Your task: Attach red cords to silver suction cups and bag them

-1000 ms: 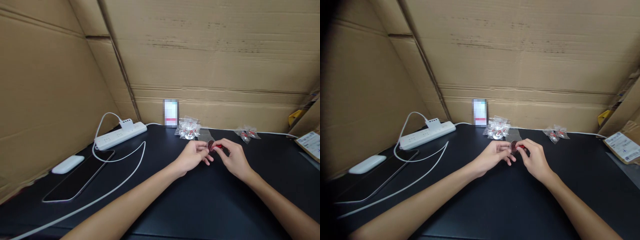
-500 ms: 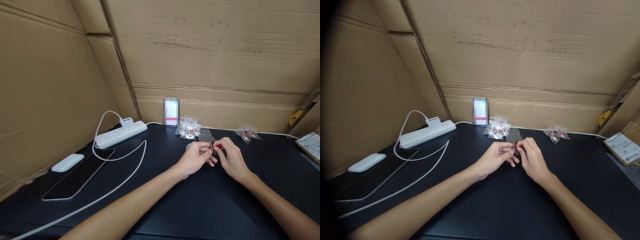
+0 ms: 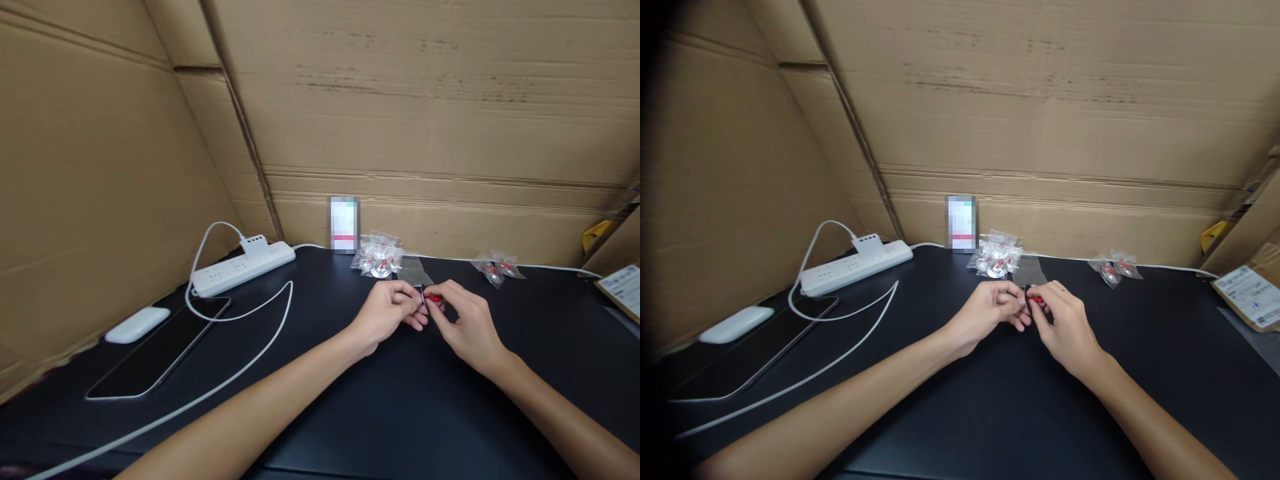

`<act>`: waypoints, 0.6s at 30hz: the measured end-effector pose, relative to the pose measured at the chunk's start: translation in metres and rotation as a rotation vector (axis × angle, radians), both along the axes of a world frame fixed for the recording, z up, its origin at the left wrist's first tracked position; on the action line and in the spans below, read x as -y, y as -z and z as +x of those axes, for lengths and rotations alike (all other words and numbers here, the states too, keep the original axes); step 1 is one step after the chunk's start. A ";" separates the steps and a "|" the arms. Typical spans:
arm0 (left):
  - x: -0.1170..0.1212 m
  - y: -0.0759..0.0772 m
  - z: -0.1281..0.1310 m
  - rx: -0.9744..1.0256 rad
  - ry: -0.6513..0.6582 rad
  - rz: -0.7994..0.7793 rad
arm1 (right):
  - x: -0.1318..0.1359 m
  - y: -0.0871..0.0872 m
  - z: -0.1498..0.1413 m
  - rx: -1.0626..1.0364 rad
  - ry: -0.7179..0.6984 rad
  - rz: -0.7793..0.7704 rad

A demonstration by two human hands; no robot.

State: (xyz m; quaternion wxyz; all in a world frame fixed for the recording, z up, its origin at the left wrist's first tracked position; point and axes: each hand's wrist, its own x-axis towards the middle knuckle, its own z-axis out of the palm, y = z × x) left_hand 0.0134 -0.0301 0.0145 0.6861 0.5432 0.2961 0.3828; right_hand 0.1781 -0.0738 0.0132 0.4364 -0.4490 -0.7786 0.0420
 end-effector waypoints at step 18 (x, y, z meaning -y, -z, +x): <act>-0.010 -0.002 -0.007 -0.174 0.108 0.212 | -0.006 -0.001 -0.003 -0.663 -0.352 -0.665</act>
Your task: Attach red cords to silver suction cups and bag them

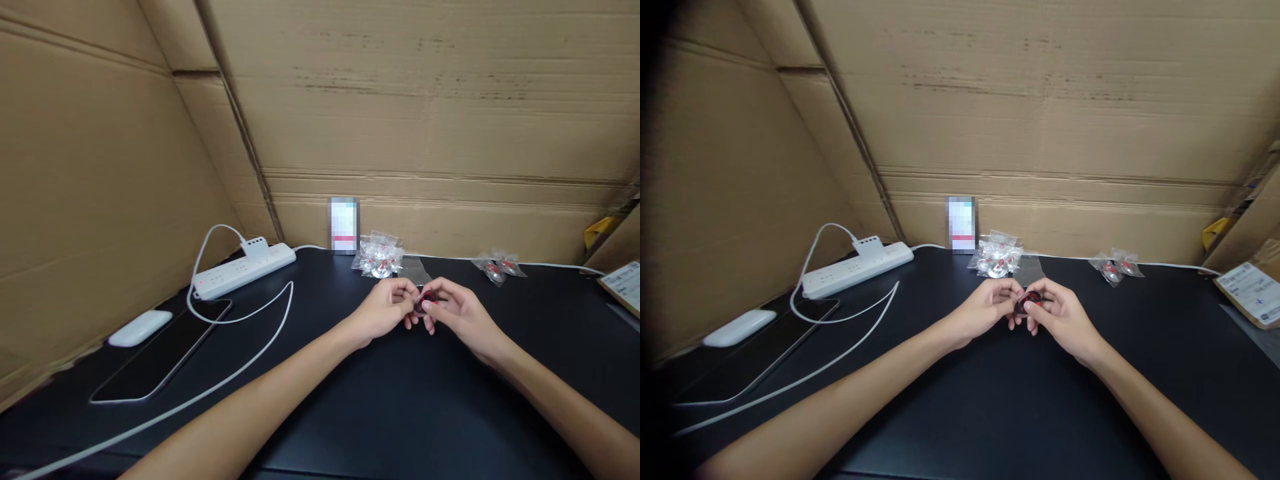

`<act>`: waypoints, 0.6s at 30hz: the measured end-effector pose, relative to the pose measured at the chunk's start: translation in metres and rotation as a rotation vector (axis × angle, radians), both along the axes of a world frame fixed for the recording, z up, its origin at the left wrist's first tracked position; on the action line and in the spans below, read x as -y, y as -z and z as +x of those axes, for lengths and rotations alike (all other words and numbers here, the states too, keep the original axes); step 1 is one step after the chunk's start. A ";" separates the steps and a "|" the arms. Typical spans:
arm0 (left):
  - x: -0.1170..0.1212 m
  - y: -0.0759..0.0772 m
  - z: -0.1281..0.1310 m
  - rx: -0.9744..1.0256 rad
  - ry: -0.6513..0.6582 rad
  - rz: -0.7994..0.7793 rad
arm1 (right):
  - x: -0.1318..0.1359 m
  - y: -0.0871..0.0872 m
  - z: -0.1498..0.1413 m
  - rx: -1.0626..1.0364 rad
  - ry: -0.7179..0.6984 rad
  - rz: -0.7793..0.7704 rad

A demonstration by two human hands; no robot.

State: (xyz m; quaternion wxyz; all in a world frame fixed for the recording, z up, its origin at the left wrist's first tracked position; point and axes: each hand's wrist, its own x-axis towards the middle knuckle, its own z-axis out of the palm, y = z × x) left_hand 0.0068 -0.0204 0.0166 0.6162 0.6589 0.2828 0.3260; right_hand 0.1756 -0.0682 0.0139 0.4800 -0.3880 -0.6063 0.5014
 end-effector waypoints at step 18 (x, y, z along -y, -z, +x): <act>-0.012 -0.013 -0.014 -0.305 -0.247 0.462 | -0.003 -0.003 0.009 -0.224 -0.020 -0.177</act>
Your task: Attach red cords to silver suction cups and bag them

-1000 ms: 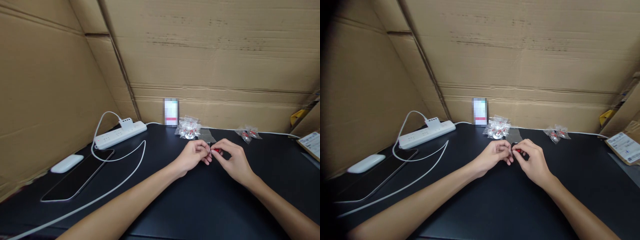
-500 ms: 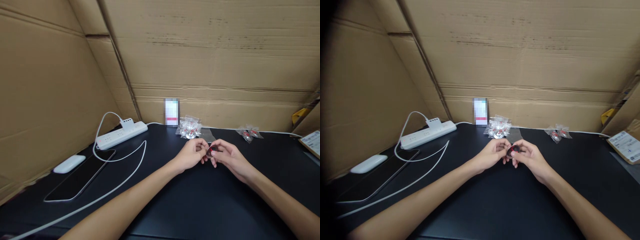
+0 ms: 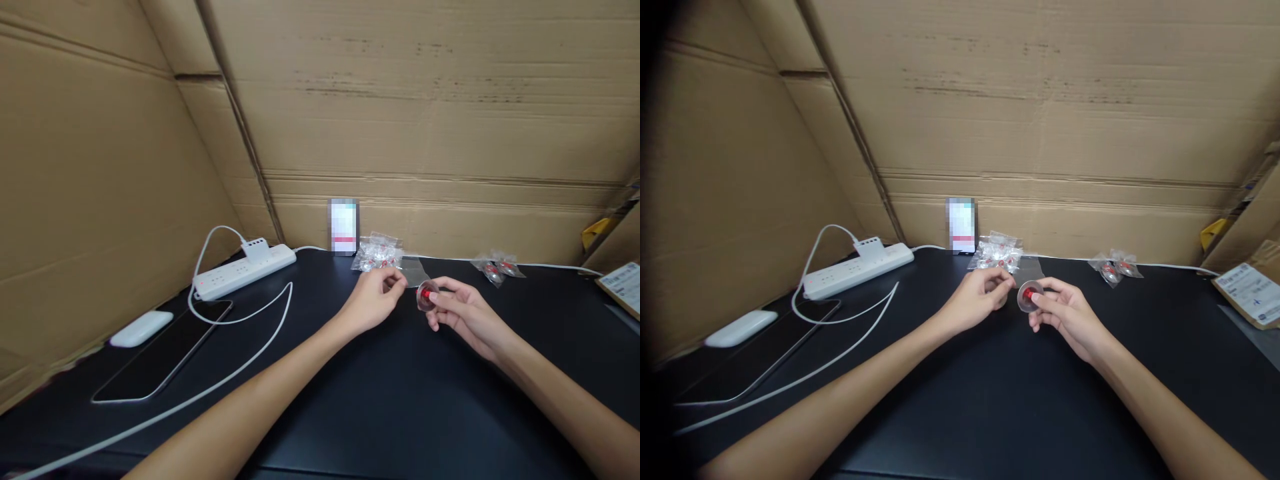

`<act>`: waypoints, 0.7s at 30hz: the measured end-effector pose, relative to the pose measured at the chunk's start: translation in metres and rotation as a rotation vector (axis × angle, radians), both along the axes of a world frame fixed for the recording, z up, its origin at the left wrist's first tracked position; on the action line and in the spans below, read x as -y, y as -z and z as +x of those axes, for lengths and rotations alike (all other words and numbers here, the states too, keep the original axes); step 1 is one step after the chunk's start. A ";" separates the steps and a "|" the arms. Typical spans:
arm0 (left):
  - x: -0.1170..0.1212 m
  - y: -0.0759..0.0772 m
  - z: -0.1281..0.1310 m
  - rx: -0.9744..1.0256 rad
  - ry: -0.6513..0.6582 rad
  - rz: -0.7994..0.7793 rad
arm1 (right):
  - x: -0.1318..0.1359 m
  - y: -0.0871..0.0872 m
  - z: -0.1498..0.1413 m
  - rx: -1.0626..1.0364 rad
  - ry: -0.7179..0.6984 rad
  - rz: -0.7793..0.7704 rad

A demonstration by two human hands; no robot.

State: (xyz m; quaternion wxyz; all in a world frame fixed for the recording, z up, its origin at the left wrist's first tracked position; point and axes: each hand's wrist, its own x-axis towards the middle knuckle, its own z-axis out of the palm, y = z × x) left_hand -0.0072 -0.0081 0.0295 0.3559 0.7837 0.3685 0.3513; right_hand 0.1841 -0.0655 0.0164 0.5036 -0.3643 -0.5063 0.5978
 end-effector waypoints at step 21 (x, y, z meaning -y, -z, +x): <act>-0.024 0.011 -0.021 -0.261 -0.032 -0.113 | -0.008 0.004 0.005 -0.105 0.239 -0.091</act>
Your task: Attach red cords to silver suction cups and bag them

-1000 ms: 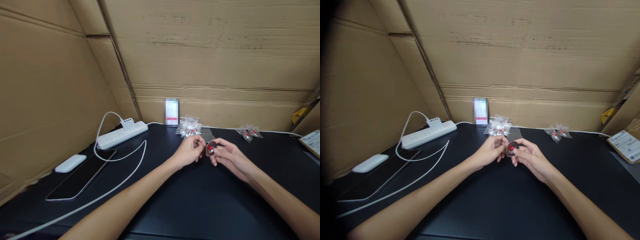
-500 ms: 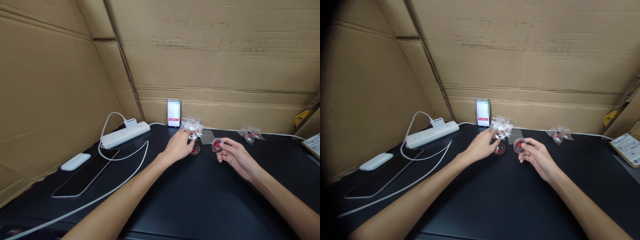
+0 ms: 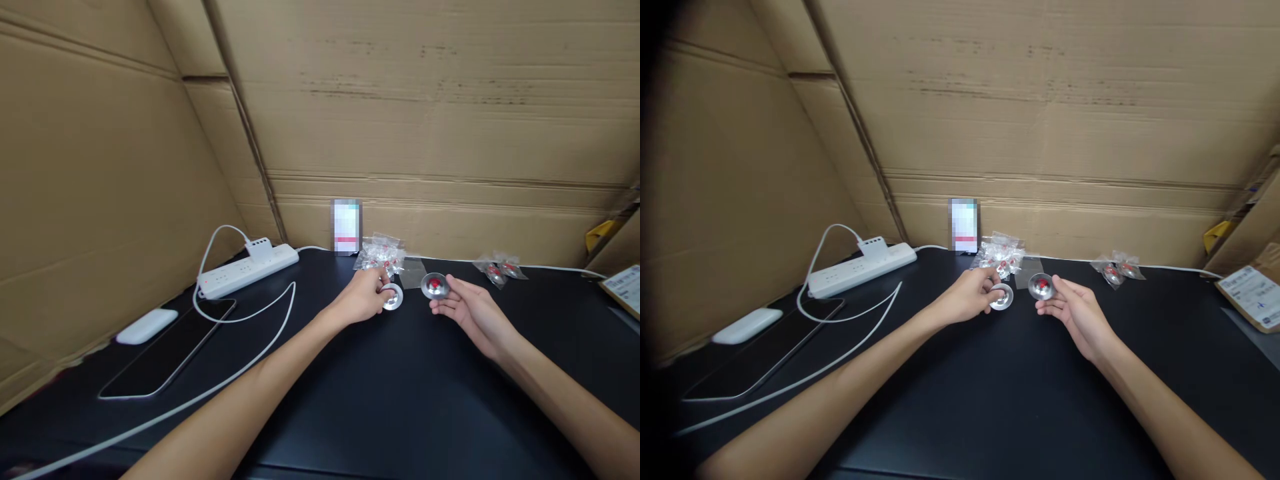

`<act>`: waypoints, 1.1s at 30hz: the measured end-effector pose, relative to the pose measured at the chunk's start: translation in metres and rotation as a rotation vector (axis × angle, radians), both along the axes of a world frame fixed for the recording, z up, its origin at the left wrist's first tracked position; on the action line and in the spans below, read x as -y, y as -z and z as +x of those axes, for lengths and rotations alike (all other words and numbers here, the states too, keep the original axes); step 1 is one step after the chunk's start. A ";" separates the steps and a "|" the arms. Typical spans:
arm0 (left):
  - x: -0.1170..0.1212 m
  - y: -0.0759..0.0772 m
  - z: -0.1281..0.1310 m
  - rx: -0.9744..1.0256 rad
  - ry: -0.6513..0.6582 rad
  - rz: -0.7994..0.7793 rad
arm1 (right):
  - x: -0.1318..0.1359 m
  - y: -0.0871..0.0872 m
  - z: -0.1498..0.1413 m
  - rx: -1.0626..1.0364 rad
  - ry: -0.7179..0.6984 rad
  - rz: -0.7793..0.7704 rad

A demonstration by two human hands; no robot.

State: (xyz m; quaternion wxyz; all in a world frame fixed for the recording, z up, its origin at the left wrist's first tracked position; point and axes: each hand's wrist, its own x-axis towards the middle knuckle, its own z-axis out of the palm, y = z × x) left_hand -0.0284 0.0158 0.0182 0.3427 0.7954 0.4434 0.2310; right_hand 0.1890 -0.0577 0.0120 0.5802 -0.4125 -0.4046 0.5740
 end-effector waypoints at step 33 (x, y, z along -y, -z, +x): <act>0.030 -0.005 0.027 0.779 0.120 -0.658 | 0.009 0.010 -0.010 1.000 0.220 0.793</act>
